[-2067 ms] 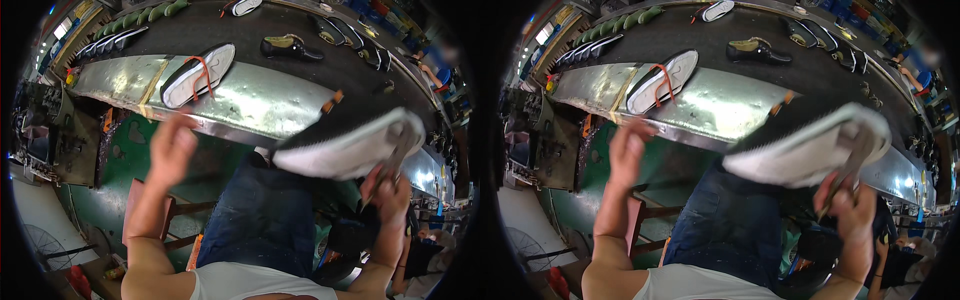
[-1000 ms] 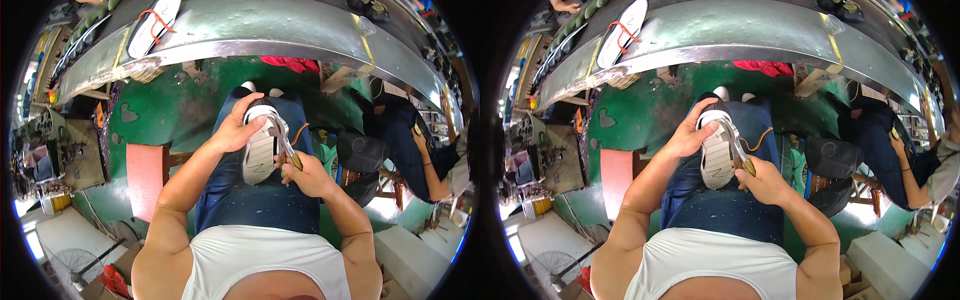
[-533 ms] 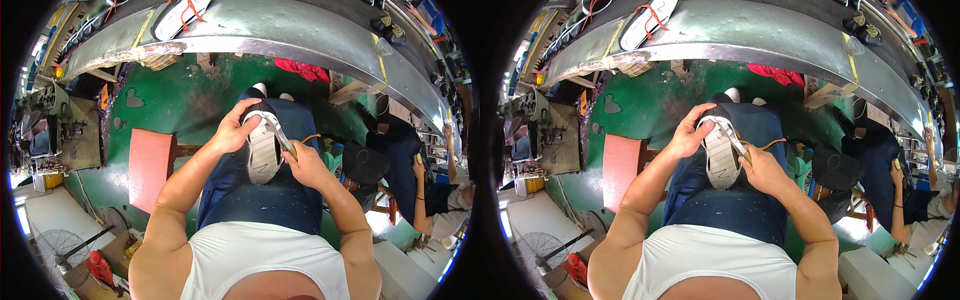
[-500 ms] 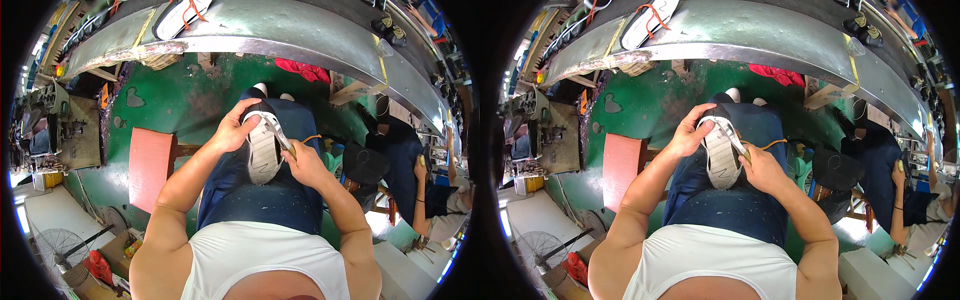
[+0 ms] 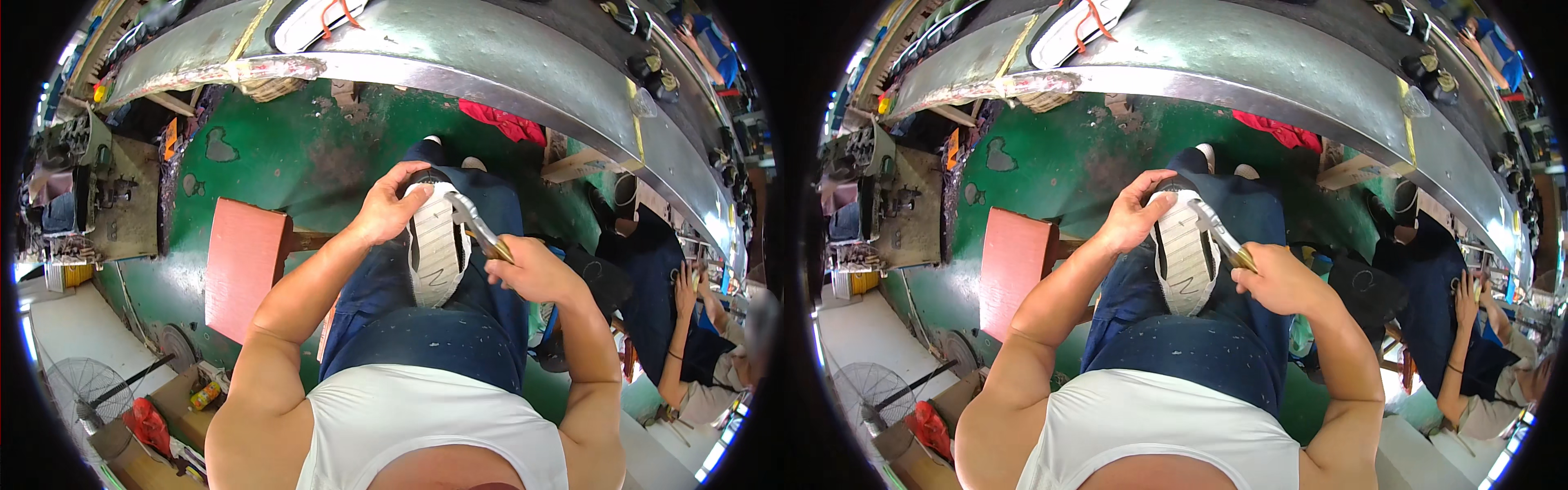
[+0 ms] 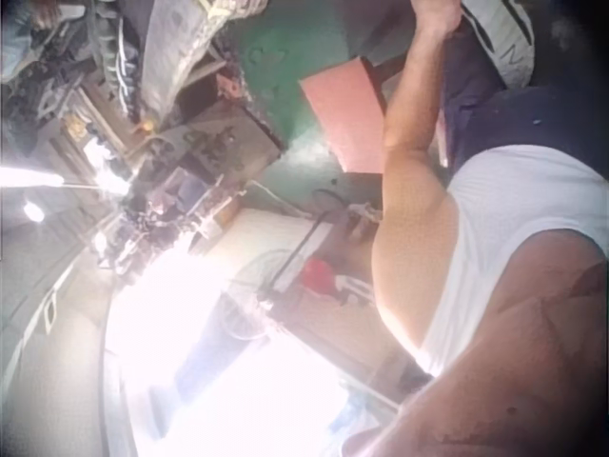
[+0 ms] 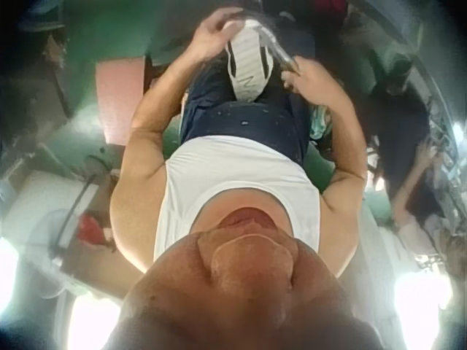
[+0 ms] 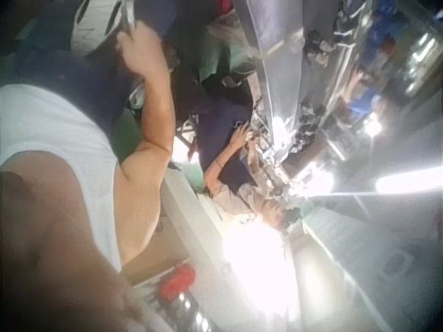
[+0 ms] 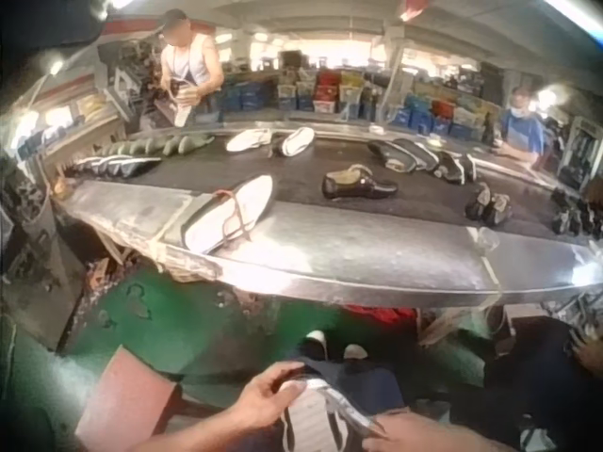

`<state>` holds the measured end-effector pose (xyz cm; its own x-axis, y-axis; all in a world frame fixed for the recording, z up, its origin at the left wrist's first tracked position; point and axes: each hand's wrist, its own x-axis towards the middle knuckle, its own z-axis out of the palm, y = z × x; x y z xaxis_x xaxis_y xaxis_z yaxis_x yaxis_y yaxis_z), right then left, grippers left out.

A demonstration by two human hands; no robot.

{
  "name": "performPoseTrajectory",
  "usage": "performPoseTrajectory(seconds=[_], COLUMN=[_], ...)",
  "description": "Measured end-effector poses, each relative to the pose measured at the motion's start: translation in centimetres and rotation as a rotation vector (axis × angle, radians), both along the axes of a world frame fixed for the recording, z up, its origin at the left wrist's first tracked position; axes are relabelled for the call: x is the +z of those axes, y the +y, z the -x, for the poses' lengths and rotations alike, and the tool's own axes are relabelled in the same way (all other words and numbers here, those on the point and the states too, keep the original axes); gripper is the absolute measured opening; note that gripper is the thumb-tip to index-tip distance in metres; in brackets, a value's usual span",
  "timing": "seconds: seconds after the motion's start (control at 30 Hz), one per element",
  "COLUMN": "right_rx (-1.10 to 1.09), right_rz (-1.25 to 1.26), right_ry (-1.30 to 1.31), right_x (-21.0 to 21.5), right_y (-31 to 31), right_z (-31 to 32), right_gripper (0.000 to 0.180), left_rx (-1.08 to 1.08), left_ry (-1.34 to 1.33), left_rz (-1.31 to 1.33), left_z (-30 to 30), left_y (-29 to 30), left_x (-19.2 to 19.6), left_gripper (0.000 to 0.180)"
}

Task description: The person manufactures shoes by trimming excess material from the shoe soles and uppers with a trimming knife, then tying the shoelaces by hand.

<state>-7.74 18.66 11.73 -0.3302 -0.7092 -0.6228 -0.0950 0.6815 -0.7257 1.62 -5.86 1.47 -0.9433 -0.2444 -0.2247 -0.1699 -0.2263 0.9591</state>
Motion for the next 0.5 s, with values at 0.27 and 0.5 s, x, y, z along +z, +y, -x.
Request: performPoseTrajectory(seconds=[0.27,0.5], right_rx=[0.087,-0.526], right_rz=[0.007,0.259], right_ry=[0.499,0.311], right_x=[-4.5,-11.1], right_y=[-2.7,0.2], right_z=[-1.3,-5.3], right_gripper=[0.035,0.043], left_rx=[-0.161,0.019], left_ry=[-0.034,-0.309], left_rz=[0.114,0.281], left_z=[-1.5,-6.6], left_y=[-0.6,5.6], left_x=[0.4,0.7], left_gripper=[0.072,0.073])
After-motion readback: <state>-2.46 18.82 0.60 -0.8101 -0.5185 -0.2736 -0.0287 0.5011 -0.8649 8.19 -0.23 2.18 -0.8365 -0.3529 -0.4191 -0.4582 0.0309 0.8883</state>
